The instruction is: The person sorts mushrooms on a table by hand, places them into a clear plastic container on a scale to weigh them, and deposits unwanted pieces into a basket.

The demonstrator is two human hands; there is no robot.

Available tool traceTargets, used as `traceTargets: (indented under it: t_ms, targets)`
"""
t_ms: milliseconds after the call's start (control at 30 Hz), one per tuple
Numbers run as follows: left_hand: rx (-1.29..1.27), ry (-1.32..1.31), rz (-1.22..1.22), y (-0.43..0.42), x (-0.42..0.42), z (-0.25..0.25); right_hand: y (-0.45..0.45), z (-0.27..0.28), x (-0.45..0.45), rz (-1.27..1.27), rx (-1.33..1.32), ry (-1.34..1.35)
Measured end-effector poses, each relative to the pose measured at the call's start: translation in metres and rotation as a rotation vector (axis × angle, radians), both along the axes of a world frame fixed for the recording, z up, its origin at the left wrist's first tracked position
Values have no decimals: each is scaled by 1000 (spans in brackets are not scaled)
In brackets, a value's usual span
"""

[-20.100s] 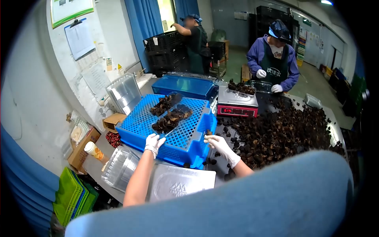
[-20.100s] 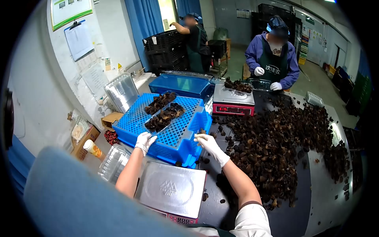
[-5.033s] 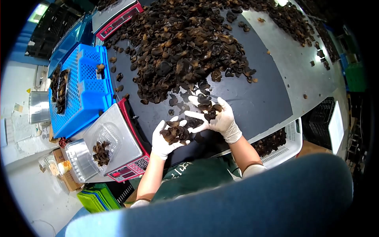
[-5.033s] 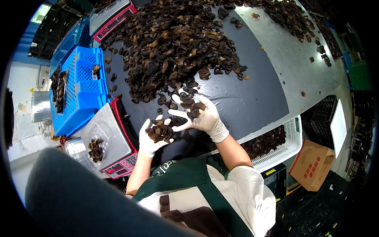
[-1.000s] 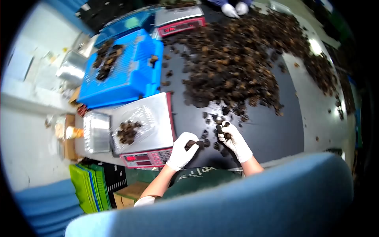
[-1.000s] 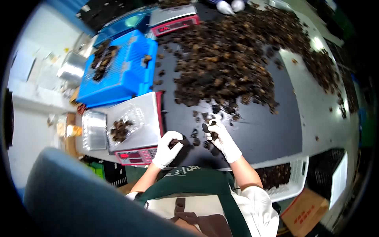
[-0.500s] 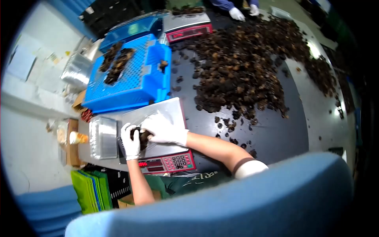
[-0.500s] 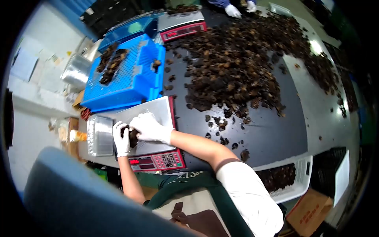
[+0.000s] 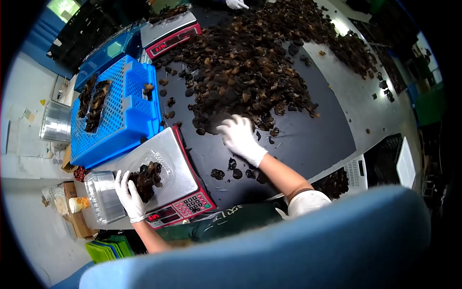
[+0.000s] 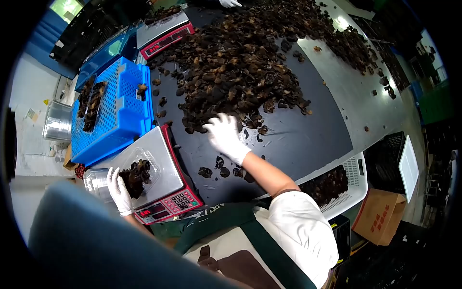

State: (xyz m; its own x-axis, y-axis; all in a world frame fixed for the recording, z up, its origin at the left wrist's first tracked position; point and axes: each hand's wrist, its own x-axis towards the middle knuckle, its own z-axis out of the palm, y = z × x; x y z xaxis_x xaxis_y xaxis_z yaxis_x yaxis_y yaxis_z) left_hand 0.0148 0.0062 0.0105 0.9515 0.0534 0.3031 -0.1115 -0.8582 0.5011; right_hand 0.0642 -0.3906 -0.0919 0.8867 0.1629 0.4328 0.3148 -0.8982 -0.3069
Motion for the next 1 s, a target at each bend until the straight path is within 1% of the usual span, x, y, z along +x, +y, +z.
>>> traceTargets:
  t_ms: [33, 100, 167, 200, 233, 300, 333, 367, 433, 467, 500, 533, 567, 633, 667, 700, 767, 800, 867, 900, 967, 1000]
  targets:
    - [-18, -37, -38, -16, 0, 7, -24, -18, -8, -66, -77, 9]
    - [-78, -90, -108, -56, -3, 20, -67, -53, -29, -9, 95, 214]
    - [-149, -109, -253, -100, -2, 23, -97, -50, -51, -2, 313, 285]
    - [-145, -57, -331, -126, -2, 24, -109, -46, -57, -3, 433, 205]
    - [-142, -5, -411, -151, -1, 24, -115, -44, -65, -54, 648, 161]
    - [-247, 127, -526, -192, 5, -8, -125, -29, -81, -277, 1043, 422]
    - [-245, 174, -603, -212, 10, -23, -130, -16, -87, -275, 1347, 513]
    - [-242, 221, -681, -232, 16, -39, -134, -20, -91, -288, 1519, 505]
    - [-198, 235, -751, -267, 28, -78, -147, -24, -99, -193, 1883, 536]
    - [-174, 241, -751, -283, 32, -90, -152, -21, -102, -204, 1886, 526]
    - [-149, 247, -750, -297, 35, -102, -157, -16, -104, -126, 2061, 554]
    - [-95, 181, -774, -308, 38, -114, -161, -13, -106, -39, 2234, 580]
    - [-11, 140, -798, -317, 40, -125, -165, -14, -108, -45, 2237, 570]
    - [191, 119, -852, -330, 33, -127, -170, -19, -110, -109, 2214, 592]
    - [302, 93, -899, -331, 29, -136, -171, -26, -109, -156, 2105, 575]
    - [317, 54, -924, -333, 26, -140, -169, -21, -108, -230, 1979, 572]
    - [240, 111, -975, -327, 27, -161, -168, -28, -104, -244, 1808, 537]
    - [243, 114, -975, -325, 26, -162, -165, -27, -98, -245, 1812, 539]
    - [-40, 65, -908, -320, 26, -161, -158, -17, -82, -362, 1646, 503]
    - [-160, 134, -848, -317, 27, -157, -158, -12, -75, -361, 1648, 505]
    - [-453, 223, -699, -313, 25, -139, -160, -7, -60, -263, 1672, 520]
    - [-756, 706, -423, -307, 22, -130, -163, -7, -55, -213, 1593, 538]
